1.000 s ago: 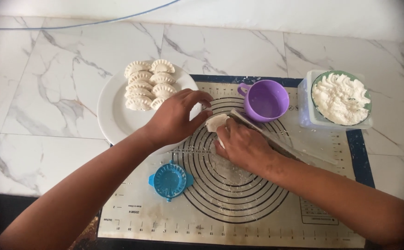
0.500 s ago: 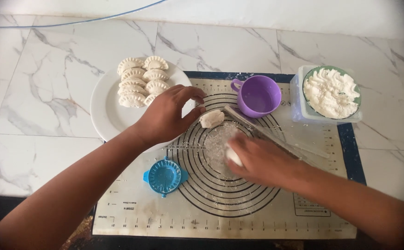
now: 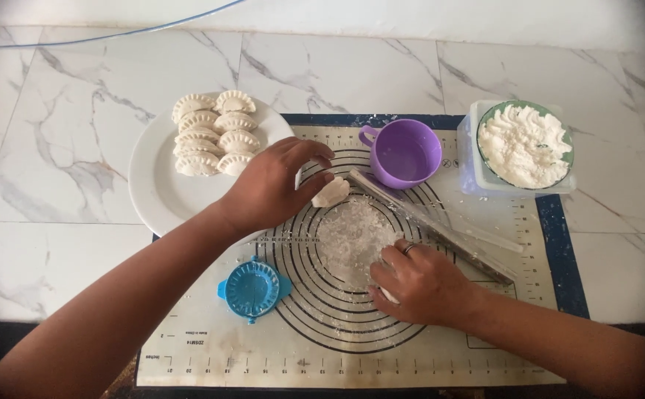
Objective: Preparing pastries by rolling dough into balls and using a plastic mold to shape them on a silicone mat.
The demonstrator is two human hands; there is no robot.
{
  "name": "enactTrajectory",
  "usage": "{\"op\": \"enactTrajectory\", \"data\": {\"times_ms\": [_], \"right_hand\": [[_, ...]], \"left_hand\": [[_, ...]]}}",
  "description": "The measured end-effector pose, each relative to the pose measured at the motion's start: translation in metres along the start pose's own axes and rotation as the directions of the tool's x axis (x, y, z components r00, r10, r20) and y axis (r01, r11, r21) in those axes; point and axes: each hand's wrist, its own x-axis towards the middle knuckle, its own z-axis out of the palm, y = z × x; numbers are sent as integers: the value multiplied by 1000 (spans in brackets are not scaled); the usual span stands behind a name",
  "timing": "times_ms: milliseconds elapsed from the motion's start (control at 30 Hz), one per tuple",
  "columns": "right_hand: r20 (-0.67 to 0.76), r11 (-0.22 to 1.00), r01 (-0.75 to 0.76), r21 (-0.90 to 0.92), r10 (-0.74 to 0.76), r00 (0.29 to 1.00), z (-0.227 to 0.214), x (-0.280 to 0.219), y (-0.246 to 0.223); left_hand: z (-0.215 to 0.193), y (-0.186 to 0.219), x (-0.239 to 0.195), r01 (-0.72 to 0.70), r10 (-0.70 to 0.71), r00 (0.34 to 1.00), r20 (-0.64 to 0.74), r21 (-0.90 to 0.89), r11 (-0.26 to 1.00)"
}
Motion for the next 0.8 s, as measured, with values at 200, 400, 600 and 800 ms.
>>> {"op": "enactTrajectory", "data": {"times_ms": [200,400,600,800], "right_hand": [[-18,999,30,20,-30,999,-2,14,-2],[28,996,-11,89,8,1000,-2,22,1],[107,998,-41,39,36,994,-17,32,-7],[303,918,-262,299,169,938,-44,63,-23]], "left_hand": [[6,-1,-1,23,-22,999,35,-11,1000],[10,-3,2,42,-41,998,48,-31,999],[5,4,-4,34,-36,995,89,31,999],[2,11,-17,58,-74,987,144,116,992]]}}
